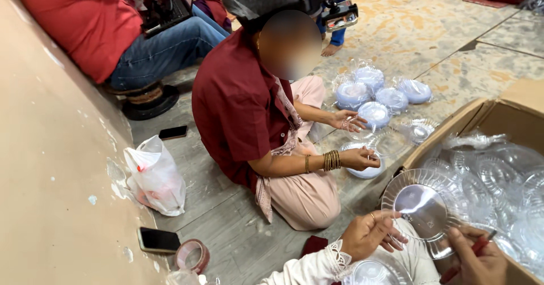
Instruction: The person sits on the floor and uses a red utility knife to trim the edges of clear plastic plates. They hold each plate with one hand and carefully cut along the rim with the other, then place the trimmed plate into a pile.
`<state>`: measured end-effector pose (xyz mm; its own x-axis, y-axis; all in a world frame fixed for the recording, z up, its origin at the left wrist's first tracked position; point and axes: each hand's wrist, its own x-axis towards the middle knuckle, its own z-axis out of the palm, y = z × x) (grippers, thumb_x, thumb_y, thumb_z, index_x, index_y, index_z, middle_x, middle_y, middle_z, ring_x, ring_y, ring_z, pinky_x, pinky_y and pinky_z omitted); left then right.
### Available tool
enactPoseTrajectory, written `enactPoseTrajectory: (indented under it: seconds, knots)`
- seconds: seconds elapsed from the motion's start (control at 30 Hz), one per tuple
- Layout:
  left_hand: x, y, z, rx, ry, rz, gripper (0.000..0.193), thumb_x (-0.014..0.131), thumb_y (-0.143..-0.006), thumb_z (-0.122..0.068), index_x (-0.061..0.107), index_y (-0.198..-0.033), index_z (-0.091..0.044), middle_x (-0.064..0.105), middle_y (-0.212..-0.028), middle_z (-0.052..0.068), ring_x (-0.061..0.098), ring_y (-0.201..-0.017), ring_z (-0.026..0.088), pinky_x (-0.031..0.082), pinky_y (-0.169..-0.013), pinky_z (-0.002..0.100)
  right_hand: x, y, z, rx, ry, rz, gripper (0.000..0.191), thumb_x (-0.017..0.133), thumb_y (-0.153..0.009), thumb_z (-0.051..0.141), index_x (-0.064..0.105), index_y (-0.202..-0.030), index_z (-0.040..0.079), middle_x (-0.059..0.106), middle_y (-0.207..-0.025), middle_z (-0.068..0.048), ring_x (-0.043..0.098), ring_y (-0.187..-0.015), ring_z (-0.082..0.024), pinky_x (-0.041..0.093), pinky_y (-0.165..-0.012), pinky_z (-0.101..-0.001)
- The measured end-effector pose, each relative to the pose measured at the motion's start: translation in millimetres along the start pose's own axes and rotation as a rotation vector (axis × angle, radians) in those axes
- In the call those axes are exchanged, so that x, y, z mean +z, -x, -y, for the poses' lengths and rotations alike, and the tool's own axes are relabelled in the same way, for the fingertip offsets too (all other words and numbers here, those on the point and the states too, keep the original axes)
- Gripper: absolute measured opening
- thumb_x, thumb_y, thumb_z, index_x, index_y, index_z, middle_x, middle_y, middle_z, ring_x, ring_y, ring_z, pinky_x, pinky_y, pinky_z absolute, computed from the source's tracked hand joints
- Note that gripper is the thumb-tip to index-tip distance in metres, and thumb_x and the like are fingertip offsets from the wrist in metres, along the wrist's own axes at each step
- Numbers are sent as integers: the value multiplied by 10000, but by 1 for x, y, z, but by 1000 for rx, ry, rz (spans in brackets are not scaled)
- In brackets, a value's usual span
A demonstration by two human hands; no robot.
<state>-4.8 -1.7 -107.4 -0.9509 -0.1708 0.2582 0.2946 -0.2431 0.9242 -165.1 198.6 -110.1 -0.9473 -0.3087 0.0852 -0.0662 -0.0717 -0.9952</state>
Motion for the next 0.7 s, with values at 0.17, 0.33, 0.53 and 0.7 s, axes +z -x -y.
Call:
enactPoseTrajectory:
  seconds: [0.17, 0.33, 0.53, 0.7]
  knots:
    - [-6, 4, -12, -13, -73, -9, 635, 422, -1180, -471, 574, -1395, 106, 717, -1099, 200, 710, -982, 197, 587, -831, 294, 1, 0, -10, 73, -64, 47, 157, 687, -991, 68, 638, -1110, -21, 702, -771, -155, 486, -492, -94, 327, -424, -260]
    - [-17, -7, -10, -107, 10, -63, 708, 380, -1169, -538, 627, -1248, 121, 723, -1098, 199, 724, -956, 212, 597, -820, 319, -15, -4, 0, 36, 212, 84, 245, 699, -969, 92, 673, -1168, -47, 720, -800, -214, 649, -652, -192, 473, -523, -343]
    - [-22, -12, -9, -248, 70, -103, 693, 348, -1160, -539, 598, -1248, 101, 720, -1089, 202, 734, -943, 255, 600, -794, 348, -19, 4, 0, 29, 346, 179, 322, 722, -892, 75, 707, -1184, -61, 769, -873, -183, 743, -812, -236, 606, -734, -377]
    - [-22, -13, -10, -244, 109, -85, 720, 354, -1162, -565, 587, -1269, 107, 720, -1095, 217, 730, -919, 269, 596, -773, 348, -17, 4, -3, -23, 275, 265, 305, 701, -892, 92, 706, -1158, -57, 788, -855, -158, 738, -806, -191, 601, -703, -353]
